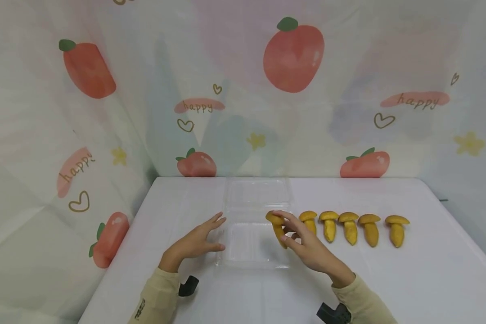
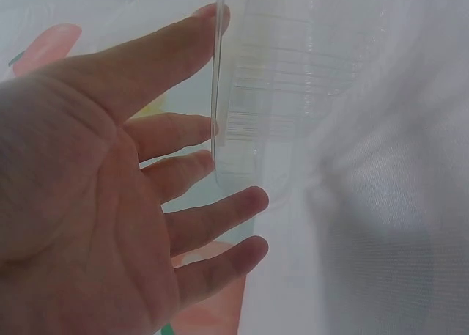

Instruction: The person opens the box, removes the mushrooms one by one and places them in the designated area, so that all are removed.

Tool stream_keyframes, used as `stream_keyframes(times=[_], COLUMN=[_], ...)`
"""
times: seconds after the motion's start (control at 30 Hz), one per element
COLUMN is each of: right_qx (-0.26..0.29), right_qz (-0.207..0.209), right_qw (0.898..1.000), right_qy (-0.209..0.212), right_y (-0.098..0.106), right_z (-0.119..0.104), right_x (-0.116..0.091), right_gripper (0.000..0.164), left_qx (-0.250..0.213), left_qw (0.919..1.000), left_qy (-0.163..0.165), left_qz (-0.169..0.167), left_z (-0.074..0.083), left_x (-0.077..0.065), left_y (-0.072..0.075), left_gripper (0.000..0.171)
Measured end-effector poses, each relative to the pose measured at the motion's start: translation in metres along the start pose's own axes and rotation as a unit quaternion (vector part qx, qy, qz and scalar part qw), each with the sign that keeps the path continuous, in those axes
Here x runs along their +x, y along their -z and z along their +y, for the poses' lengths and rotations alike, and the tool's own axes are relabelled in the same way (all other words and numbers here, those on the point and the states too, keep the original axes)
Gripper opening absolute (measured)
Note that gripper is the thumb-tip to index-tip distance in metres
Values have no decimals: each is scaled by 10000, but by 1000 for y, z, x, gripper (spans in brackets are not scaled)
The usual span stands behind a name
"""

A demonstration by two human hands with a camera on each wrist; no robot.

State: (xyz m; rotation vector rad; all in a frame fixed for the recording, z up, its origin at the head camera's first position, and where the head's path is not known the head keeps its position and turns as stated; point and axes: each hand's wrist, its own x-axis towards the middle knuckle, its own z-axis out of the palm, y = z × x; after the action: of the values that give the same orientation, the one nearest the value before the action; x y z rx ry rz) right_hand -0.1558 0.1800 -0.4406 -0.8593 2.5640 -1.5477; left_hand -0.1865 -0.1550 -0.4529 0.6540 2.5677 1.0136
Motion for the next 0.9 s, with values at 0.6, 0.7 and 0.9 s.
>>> stream_keyframes(times=[0.6,0.7,0.9], right_qx=[-296,-461,-720], right_qz=[277,368,549], right_qw=[9991,9983,9953], right_qy=[145,12,-341], right_y=[22,24,35], right_z=[9,10,7], right_x=[-8,-8,-9], right_gripper=[60,60,60], left_qx=[68,62,150], left_qw=[10000,10000,9999], left_qy=[-23,25,-73], left_qz=[-28,-4,-1], left_z=[-2,-3,-3], left_x=[-2,-2,0], left_y=[0,0,0], left_gripper=[82,83,82])
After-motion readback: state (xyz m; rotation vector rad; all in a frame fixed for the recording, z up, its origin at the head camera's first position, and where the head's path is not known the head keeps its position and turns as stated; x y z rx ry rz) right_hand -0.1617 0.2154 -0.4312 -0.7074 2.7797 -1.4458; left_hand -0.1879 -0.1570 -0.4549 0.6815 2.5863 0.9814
